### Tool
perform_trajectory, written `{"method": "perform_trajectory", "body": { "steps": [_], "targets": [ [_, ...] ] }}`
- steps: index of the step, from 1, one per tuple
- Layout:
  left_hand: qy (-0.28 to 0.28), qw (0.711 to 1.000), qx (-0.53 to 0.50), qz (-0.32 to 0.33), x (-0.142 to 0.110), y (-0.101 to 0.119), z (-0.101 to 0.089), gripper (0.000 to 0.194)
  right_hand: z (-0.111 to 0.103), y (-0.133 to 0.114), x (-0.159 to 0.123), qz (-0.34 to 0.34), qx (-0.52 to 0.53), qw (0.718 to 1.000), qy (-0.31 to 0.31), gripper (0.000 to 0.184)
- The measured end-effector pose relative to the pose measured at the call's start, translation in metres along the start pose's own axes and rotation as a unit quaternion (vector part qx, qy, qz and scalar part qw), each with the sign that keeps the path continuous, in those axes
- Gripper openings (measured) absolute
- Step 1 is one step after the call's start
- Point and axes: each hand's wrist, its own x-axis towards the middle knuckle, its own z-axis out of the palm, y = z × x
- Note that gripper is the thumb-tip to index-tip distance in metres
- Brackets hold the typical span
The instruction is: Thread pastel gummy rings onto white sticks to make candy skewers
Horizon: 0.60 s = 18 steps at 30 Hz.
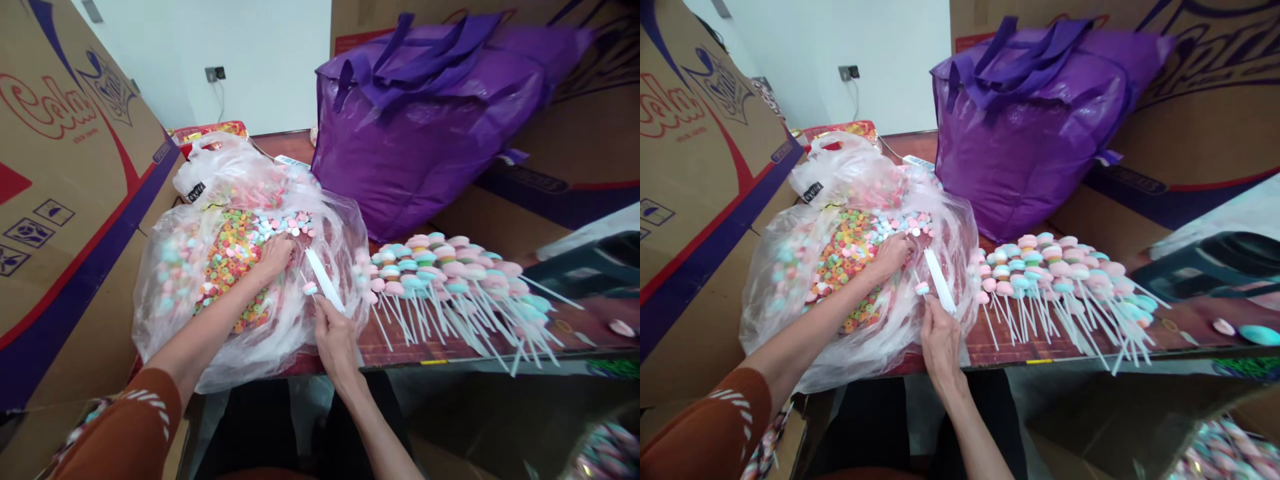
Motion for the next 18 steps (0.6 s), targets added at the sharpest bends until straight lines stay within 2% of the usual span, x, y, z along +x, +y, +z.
{"method": "perform_trajectory", "body": {
  "steps": [2, 4, 6, 8, 10, 12, 14, 18],
  "targets": [
    [0.031, 0.997, -0.066, -0.017, -0.002, -0.003, 0.003, 0.022, 0.000, 0.001, 0.000, -0.005, 0.015, 1.000, 0.002, 0.040],
    [0.051, 0.975, -0.212, -0.045, -0.008, -0.004, 0.003, 0.019, -0.001, 0.001, 0.001, -0.006, 0.037, 0.999, 0.006, 0.039],
    [0.033, 0.912, -0.405, -0.064, -0.018, -0.003, 0.000, 0.017, -0.003, -0.002, 0.002, -0.005, 0.061, 0.998, 0.017, 0.037],
    [-0.009, 0.819, -0.569, -0.078, -0.031, 0.000, -0.002, 0.017, -0.005, -0.007, 0.003, -0.007, 0.078, 0.996, 0.031, 0.036],
    [-0.038, 0.744, -0.661, -0.092, -0.044, 0.003, -0.002, 0.023, -0.007, -0.014, 0.003, -0.014, 0.087, 0.996, 0.033, 0.035],
    [-0.039, 0.703, -0.702, -0.103, -0.055, 0.007, -0.001, 0.030, -0.008, -0.019, 0.003, -0.020, 0.084, 0.996, 0.027, 0.035],
    [-0.025, 0.696, -0.711, -0.099, -0.064, 0.009, 0.000, 0.033, -0.009, -0.022, 0.002, -0.020, 0.075, 0.997, 0.022, 0.035],
    [0.031, 0.740, -0.669, -0.065, -0.073, 0.012, -0.002, 0.031, -0.010, -0.022, -0.001, -0.007, 0.066, 0.998, 0.022, 0.035]
  ]
}}
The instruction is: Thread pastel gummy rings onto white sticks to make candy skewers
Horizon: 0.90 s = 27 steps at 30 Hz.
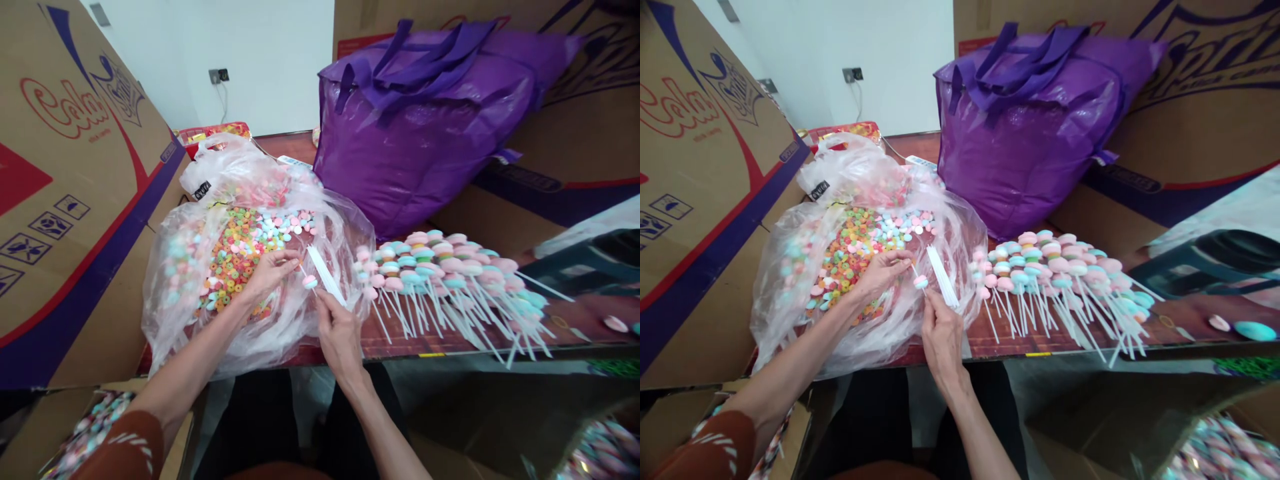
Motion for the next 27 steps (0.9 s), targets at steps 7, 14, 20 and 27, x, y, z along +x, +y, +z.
{"method": "perform_trajectory", "body": {
  "steps": [7, 14, 20, 27],
  "targets": [
    [-0.012, 0.997, 0.061, 0.053, -0.010, 0.003, -0.003, 0.026, -0.002, 0.000, -0.004, -0.002, -0.008, 1.000, -0.016, 0.037],
    [0.008, 0.997, 0.061, 0.042, -0.018, -0.002, -0.004, 0.033, -0.008, 0.000, -0.003, -0.073, -0.064, 0.994, -0.050, 0.035],
    [0.073, 0.995, 0.052, 0.046, -0.028, -0.007, 0.006, 0.032, -0.001, -0.005, -0.009, -0.053, -0.048, 0.997, -0.017, 0.033],
    [0.045, 0.993, -0.091, -0.054, -0.039, -0.003, 0.006, 0.044, 0.005, -0.003, -0.015, -0.056, 0.004, 0.998, -0.004, 0.028]
  ]
}}
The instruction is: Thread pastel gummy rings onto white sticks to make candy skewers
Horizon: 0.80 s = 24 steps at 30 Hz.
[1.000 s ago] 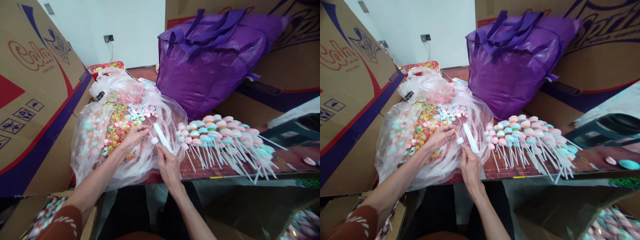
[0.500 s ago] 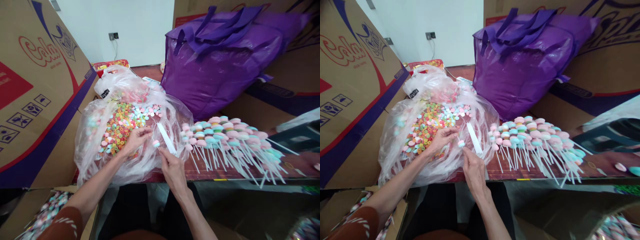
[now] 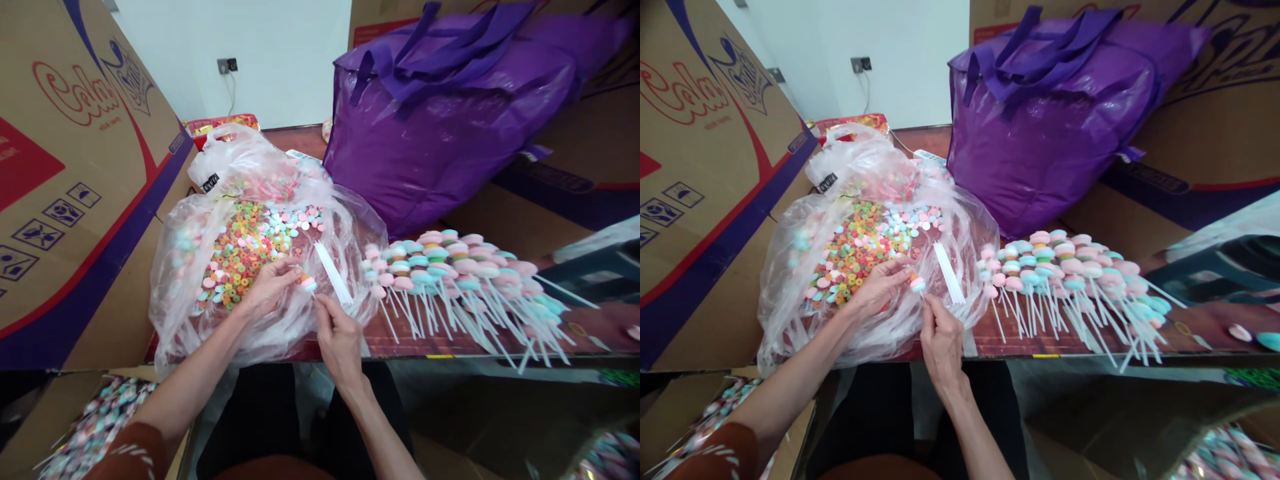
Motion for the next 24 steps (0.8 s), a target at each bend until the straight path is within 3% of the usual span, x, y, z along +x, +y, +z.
{"method": "perform_trajectory", "body": {
  "steps": [7, 10, 12, 14, 16, 18, 20, 24],
  "targets": [
    [-0.069, 0.994, 0.081, 0.000, -0.010, -0.007, 0.007, 0.037, -0.001, 0.003, 0.005, 0.021, -0.011, 1.000, -0.003, 0.030],
    [-0.029, 0.982, 0.180, 0.046, 0.012, 0.007, 0.002, 0.024, -0.002, 0.010, 0.005, 0.026, -0.018, 0.999, 0.000, 0.030],
    [0.033, 0.950, 0.287, 0.118, 0.038, 0.020, -0.003, 0.015, -0.002, 0.014, 0.003, 0.040, -0.029, 0.999, 0.007, 0.031],
    [0.067, 0.886, 0.423, 0.178, 0.068, 0.031, -0.005, 0.014, -0.002, 0.016, 0.002, 0.051, -0.033, 0.998, 0.009, 0.032],
    [0.068, 0.818, 0.541, 0.184, 0.095, 0.034, -0.004, 0.020, -0.001, 0.018, 0.000, 0.049, -0.031, 0.998, 0.004, 0.033],
    [0.056, 0.771, 0.616, 0.152, 0.115, 0.031, 0.001, 0.023, -0.001, 0.018, -0.001, 0.044, -0.026, 0.999, -0.004, 0.033],
    [0.046, 0.746, 0.653, 0.120, 0.126, 0.023, 0.006, 0.024, -0.001, 0.017, -0.001, 0.044, -0.023, 0.999, -0.011, 0.033],
    [0.041, 0.727, 0.677, 0.111, 0.125, 0.009, 0.010, 0.023, -0.001, 0.016, -0.002, 0.045, -0.023, 0.999, -0.015, 0.032]
  ]
}}
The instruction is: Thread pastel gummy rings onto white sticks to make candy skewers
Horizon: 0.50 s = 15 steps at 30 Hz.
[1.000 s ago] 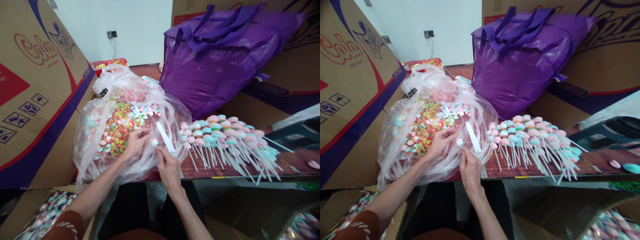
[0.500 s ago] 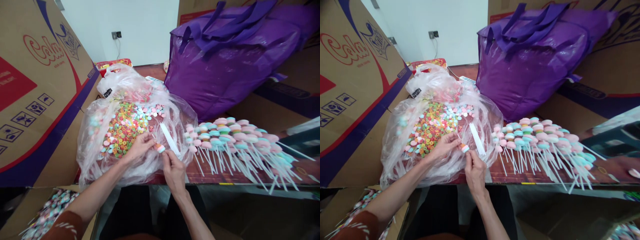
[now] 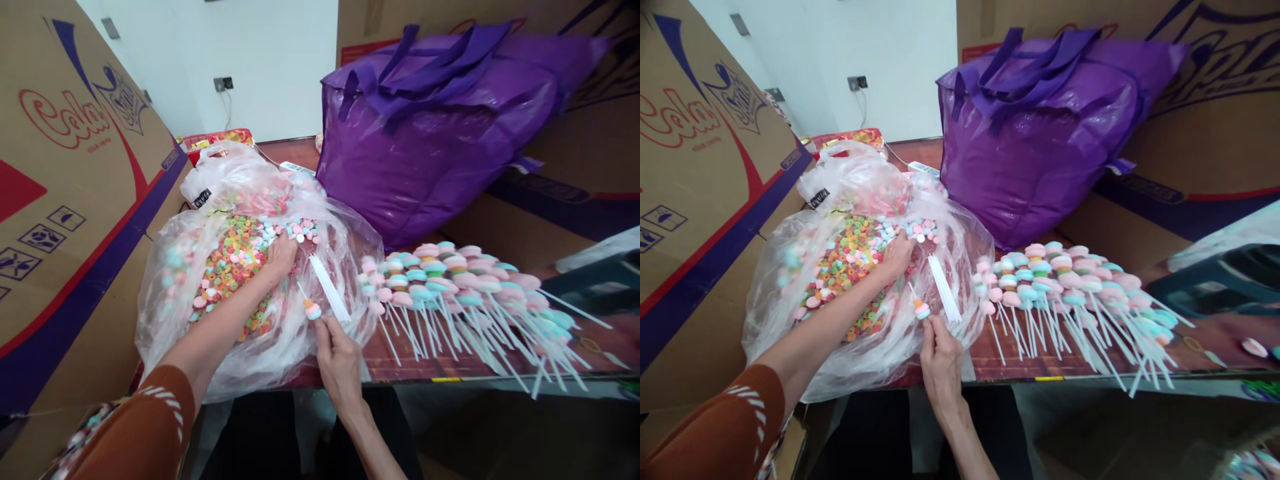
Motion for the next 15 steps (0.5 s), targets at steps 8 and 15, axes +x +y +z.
{"method": "perform_trajectory", "body": {
  "steps": [8, 15],
  "targets": [
    [0.047, 0.997, -0.055, 0.035, 0.013, -0.002, -0.002, 0.030, 0.000, -0.001, 0.000, -0.013, 0.002, 1.000, 0.003, 0.031],
    [0.063, 0.976, -0.206, 0.029, 0.050, 0.004, 0.027, 0.016, -0.001, -0.001, -0.001, -0.017, -0.011, 1.000, -0.009, 0.030]
  ]
}}
